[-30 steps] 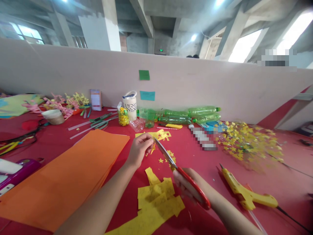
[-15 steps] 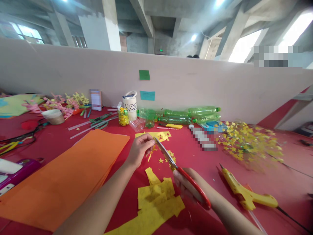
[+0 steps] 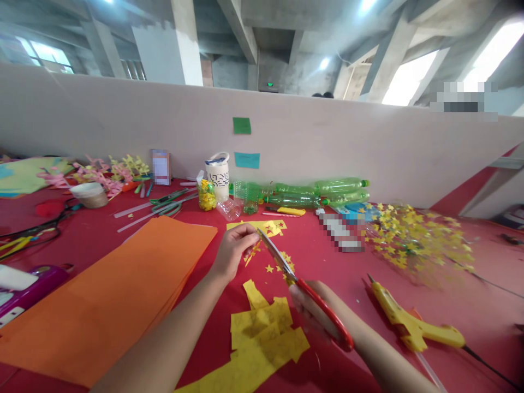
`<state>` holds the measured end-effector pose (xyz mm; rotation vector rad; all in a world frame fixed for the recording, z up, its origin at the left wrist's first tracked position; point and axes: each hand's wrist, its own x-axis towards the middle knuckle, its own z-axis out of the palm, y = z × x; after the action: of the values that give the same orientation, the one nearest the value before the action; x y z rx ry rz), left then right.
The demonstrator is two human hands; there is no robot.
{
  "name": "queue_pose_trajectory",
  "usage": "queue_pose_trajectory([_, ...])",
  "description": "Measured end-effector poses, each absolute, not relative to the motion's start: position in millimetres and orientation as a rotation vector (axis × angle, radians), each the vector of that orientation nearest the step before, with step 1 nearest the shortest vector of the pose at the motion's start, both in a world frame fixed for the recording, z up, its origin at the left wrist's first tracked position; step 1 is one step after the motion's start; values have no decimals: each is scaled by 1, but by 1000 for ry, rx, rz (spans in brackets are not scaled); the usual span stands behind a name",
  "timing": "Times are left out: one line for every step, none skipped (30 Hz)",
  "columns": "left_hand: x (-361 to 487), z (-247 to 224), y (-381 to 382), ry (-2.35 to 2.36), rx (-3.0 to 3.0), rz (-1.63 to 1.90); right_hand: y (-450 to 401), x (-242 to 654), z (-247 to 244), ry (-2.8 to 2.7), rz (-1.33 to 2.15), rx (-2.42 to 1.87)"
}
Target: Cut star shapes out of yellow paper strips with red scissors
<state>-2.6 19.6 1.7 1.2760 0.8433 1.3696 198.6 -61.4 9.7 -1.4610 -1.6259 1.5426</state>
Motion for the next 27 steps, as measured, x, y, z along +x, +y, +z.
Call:
queue_pose_trajectory([-3,2,19,842,1288,1382,-62,199,9,-1627,1540,-1470])
queue_pose_trajectory([-2,3,19,842,1301,1396,-62,199,9,-1630,1536,-1485])
queue_pose_trajectory([-2,4,19,845,1311,1411,-62,199,8,-1636,1526,-1498])
queue_pose_trajectory([-3,5,18,849,1317,1422,-62,199,8,-1644,1514,-1508])
queue_pose_trajectory([-3,5,18,852,1321,1425,-62,199,7,-1652,1507,-1510])
queue_pose_trajectory([-3,5,17,854,1321,1419,-62,198,7,-1657,1505,-1508])
queue_pose_trajectory([-3,5,17,852,1317,1407,-62,197,7,-1657,1506,-1502])
queue_pose_trajectory([-3,5,17,844,1310,1393,-62,197,7,-1652,1510,-1493])
queue_pose_trajectory([-3,4,17,832,1301,1382,-62,195,7,-1645,1514,-1482])
queue_pose_trajectory([-3,3,18,819,1291,1376,-63,194,7,-1635,1522,-1476])
queue_pose_trajectory([-3,2,18,807,1281,1376,-63,194,8,-1625,1532,-1470])
queue_pose_trajectory([-3,1,18,796,1275,1376,-63,193,8,-1614,1543,-1463])
queue_pose_trajectory([-3,1,19,787,1274,1377,-63,192,7,-1609,1555,-1457])
queue_pose_trajectory([-3,0,19,781,1277,1376,-63,192,6,-1606,1566,-1451])
queue_pose_trajectory([-2,0,19,780,1281,1377,-62,192,5,-1608,1574,-1439])
queue_pose_trajectory([-2,0,18,782,1286,1377,-62,193,4,-1613,1582,-1420])
queue_pose_trajectory([-2,0,18,786,1292,1376,-61,193,2,-1615,1588,-1399])
queue_pose_trajectory([-1,1,18,791,1296,1374,-61,194,0,-1609,1592,-1383])
queue_pose_trajectory([-1,1,17,796,1300,1372,-61,194,-2,-1599,1594,-1377])
queue_pose_trajectory([0,1,17,801,1303,1369,-61,194,-4,-1587,1594,-1376])
queue_pose_trajectory([0,2,17,806,1306,1368,-61,194,-6,-1578,1590,-1382])
queue_pose_trajectory([1,2,17,811,1309,1369,-61,194,-8,-1573,1582,-1390])
queue_pose_trajectory([2,2,16,817,1311,1373,-61,194,-9,-1571,1577,-1391])
queue_pose_trajectory([2,2,16,825,1311,1381,-61,195,-10,-1567,1577,-1382])
queue_pose_trajectory([2,2,16,836,1310,1393,-60,195,-10,-1559,1586,-1361])
queue_pose_trajectory([2,3,17,850,1306,1414,-60,196,-10,-1544,1598,-1334])
queue_pose_trajectory([2,3,18,869,1302,1444,-59,196,-10,-1522,1607,-1304])
